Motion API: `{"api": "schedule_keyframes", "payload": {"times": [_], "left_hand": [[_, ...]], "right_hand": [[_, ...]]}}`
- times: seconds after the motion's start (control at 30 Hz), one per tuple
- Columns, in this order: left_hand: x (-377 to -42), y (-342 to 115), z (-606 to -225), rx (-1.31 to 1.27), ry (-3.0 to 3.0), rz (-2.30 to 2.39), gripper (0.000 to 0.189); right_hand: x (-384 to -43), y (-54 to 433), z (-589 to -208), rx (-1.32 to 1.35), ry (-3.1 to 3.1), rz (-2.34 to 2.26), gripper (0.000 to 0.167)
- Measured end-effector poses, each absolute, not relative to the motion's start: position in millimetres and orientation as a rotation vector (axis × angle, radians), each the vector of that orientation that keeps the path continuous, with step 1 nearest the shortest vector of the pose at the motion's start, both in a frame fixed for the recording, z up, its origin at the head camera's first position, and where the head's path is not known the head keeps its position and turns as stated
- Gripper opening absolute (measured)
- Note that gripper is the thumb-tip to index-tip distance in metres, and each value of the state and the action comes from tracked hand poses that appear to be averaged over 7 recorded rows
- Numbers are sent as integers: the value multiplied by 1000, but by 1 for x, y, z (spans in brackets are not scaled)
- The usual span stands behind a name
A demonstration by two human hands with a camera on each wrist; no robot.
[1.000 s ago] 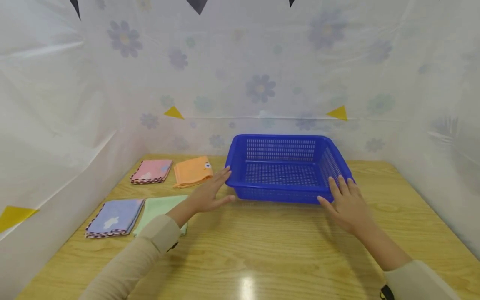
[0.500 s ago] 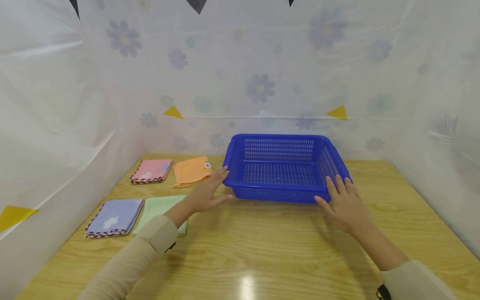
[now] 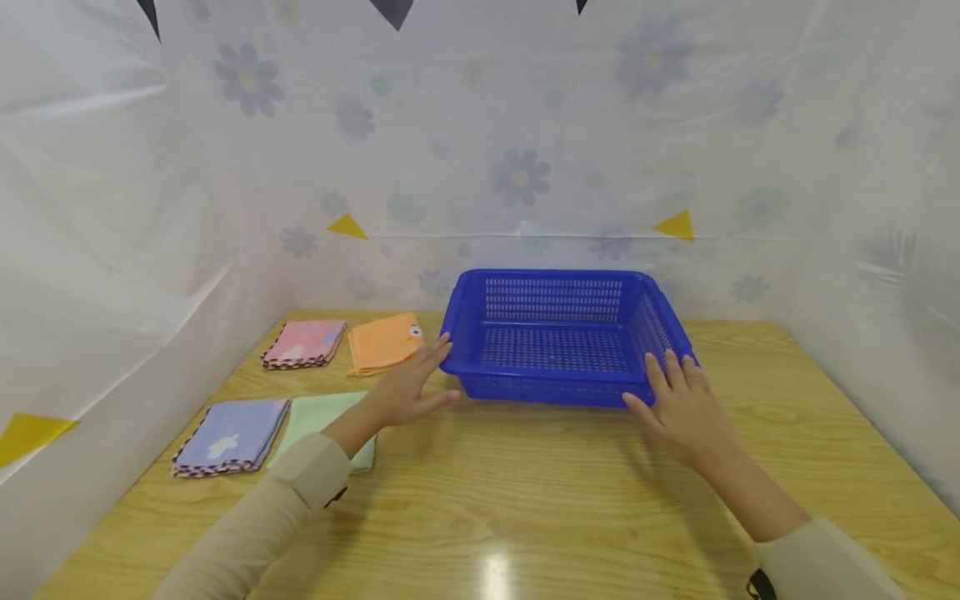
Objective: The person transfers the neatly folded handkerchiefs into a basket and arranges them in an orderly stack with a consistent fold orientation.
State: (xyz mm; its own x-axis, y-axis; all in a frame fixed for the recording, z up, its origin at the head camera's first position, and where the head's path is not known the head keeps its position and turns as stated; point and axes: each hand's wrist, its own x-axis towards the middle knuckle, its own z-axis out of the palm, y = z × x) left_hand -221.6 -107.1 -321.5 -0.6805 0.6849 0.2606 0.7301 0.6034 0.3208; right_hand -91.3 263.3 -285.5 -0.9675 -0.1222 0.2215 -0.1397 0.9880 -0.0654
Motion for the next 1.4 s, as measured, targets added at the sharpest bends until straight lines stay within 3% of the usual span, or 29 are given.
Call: {"api": "schedule_keyframes", "payload": {"times": [1.4], "left_hand": [[-222,-126,-323,-1186,-2663,-645,76]], "right_hand": [[-97,244,-287,196,-2917,98,73]]}}
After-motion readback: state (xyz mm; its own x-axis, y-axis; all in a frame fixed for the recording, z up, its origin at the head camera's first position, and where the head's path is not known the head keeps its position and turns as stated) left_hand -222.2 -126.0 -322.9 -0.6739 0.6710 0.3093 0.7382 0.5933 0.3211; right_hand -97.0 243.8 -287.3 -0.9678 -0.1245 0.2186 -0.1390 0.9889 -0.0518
